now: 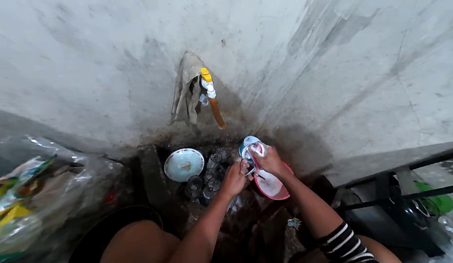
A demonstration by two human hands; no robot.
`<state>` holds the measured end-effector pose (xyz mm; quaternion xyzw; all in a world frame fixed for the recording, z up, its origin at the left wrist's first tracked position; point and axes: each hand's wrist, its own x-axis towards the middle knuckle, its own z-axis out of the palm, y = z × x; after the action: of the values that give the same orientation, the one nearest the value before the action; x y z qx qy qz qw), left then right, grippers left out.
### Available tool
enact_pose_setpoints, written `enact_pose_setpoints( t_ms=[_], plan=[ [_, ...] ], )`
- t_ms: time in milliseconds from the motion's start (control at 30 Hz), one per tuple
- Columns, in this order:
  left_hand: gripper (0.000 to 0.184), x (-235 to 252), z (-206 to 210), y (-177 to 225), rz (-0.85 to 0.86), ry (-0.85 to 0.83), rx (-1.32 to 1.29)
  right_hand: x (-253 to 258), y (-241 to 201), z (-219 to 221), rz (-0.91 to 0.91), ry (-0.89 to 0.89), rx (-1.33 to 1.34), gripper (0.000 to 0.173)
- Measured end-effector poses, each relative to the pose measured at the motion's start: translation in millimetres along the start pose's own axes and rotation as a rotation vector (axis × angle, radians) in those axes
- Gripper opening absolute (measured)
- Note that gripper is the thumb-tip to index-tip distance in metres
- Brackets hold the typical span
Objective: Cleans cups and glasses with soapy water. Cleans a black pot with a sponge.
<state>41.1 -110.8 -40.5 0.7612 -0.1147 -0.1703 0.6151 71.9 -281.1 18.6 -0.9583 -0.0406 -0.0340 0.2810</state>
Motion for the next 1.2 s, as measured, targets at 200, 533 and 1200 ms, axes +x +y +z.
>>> enact_pose_setpoints(
  t_ms=[200,533,1200],
  plan=[
    [0.041,0.8,1.7,4.1,-0.057,0.057,-0.024,-3.9,-4.8,6.2,-0.004,0.297,0.127,0.037],
    [0.039,-1.6,2.3,-7.0,0.098,-0.066,0.314,17.8,-24.5,-25.7,-0.341,-0.513,-0.343,0.036],
    [0.035,6.4,5.1,-10.9,0.038,0.041,0.014,31.8,-0.5,-44.5,0.026,-0.473,0.315,0.052]
  ],
)
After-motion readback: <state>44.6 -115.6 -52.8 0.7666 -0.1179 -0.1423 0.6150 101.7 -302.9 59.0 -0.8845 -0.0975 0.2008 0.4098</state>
